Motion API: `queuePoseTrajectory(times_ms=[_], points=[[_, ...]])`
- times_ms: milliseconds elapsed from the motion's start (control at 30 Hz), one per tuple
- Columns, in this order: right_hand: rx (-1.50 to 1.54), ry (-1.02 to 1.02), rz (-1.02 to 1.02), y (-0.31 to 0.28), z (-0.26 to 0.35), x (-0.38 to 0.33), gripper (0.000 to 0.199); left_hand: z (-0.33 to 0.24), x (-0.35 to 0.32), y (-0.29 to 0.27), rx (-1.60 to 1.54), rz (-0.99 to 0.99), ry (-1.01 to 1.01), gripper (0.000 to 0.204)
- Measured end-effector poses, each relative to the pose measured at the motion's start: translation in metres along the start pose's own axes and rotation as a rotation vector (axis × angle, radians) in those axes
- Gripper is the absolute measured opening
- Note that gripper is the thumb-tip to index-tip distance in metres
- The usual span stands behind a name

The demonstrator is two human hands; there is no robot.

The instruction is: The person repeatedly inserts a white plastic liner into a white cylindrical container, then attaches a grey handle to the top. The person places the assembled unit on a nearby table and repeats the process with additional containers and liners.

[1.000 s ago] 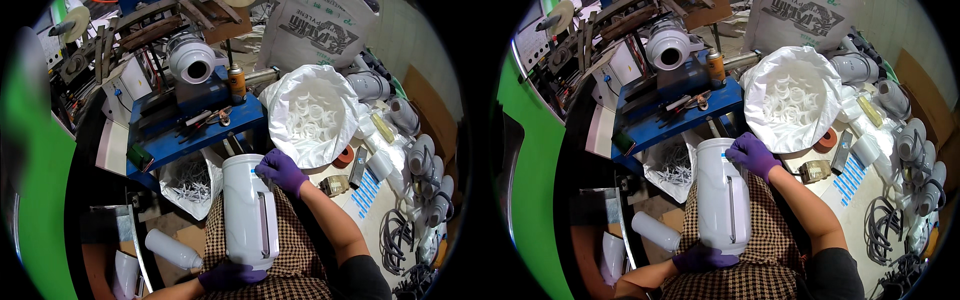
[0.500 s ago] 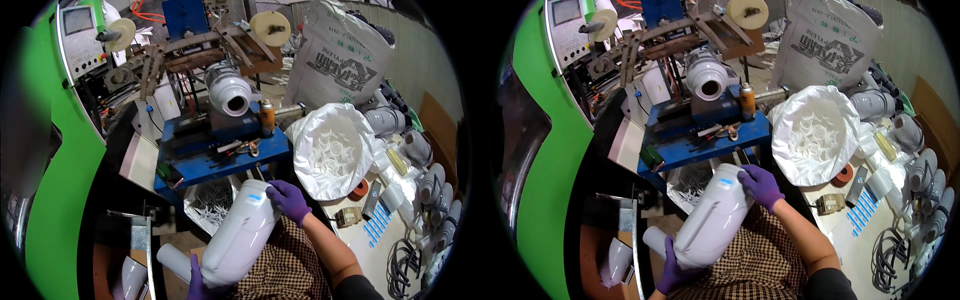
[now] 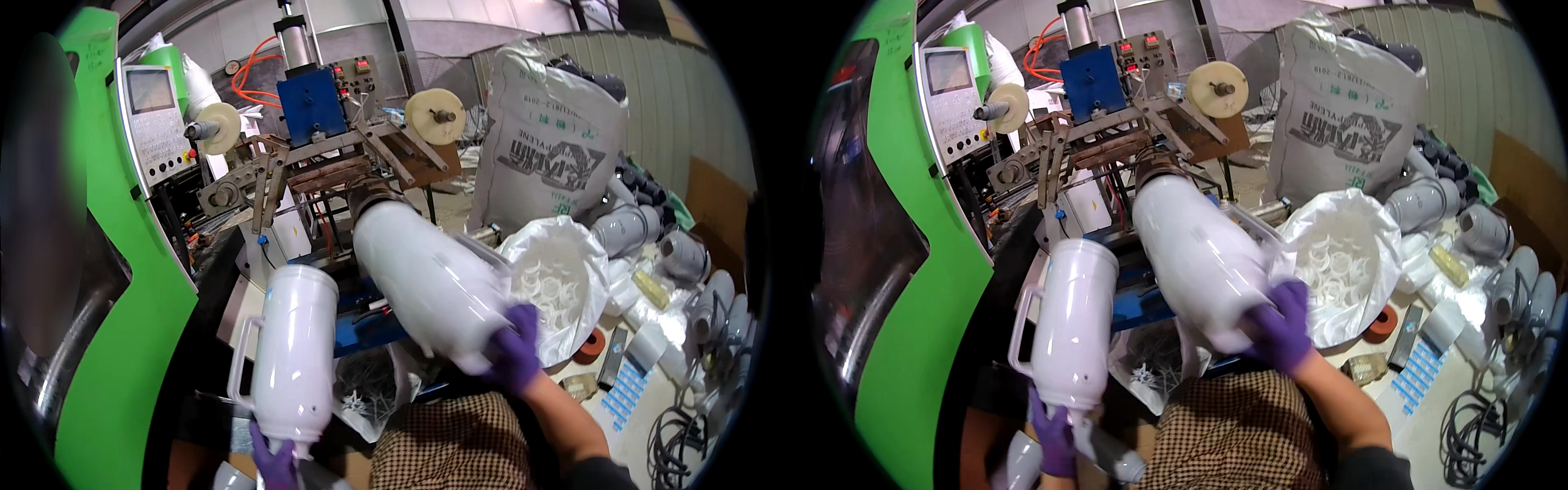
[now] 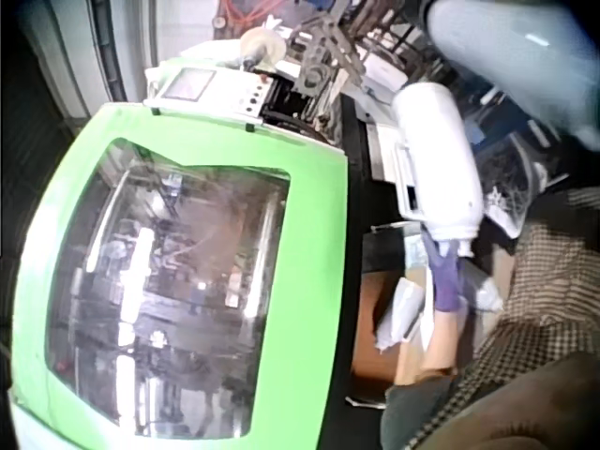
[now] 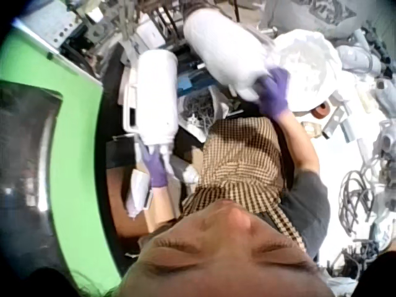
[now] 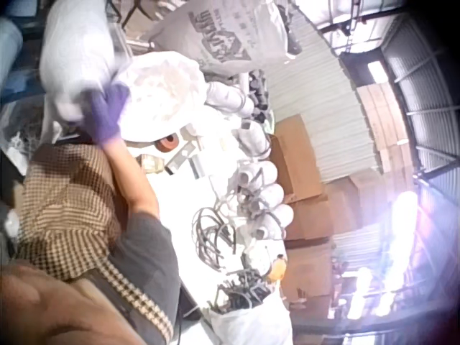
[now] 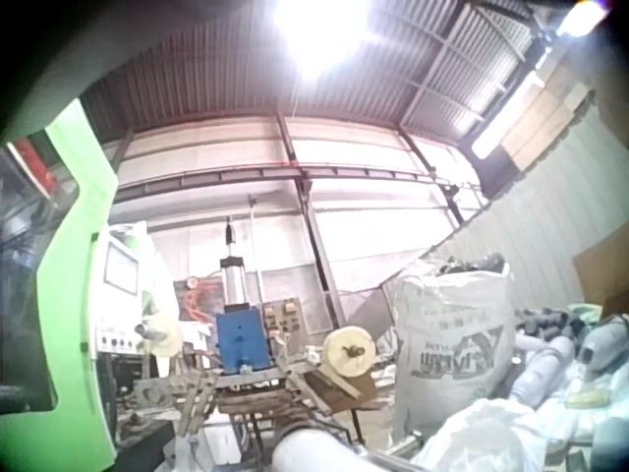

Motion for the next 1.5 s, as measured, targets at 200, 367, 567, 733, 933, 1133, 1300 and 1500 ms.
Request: queuePoseTrajectory(times_ms=[200,367,567,733,933,1133,1300,1500], points=[[0.818,0.672,-0.273,-0.122,-0.046,-0.124,0.037,-0.047,0.133,0.107,0.885,0.184,0.42,0.094],[1.092,0.574,0.212,-0.085,-0.059,-0.142,0.034,-0.062,0.158,0.308,1.724,0.155,0.609,0.084],[1.194,0.404,0.357,-0.031,-0.05,-0.102,0.036,0.006,0.328,0.359,2.091,0.215,0.679,0.054],[1.365,0.543,0.349,0.005,-0.062,-0.113,0.039,0.022,0.353,0.388,2.153,0.333,0.46,0.063],[1.418,0.589,0.069,-0.014,-0.078,-0.141,0.057,-0.012,0.122,0.402,0.395,1.618,0.303,0.06],[-0.428,0.738,0.391,-0.058,-0.17,-0.273,0.043,-0.032,0.051,0.375,-0.199,1.72,-0.167,0.041],[-0.628,0.632,0.56,-0.043,-0.156,-0.256,0.048,-0.037,0.083,0.368,0.044,1.461,0.065,0.03],[-1.336,0.077,0.955,0.044,-0.138,-0.25,0.04,-0.029,0.115,0.328,0.115,1.099,-0.044,0.024]])
Point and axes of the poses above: each hand's wrist, its own x-axis towards the middle knuckle, its own y-axis out of the palm, z = x × y, the point moved 8 cm from there along x, towards the middle knuckle, and after that the axes turned 14 degrees about z, right-handed, at the moved point
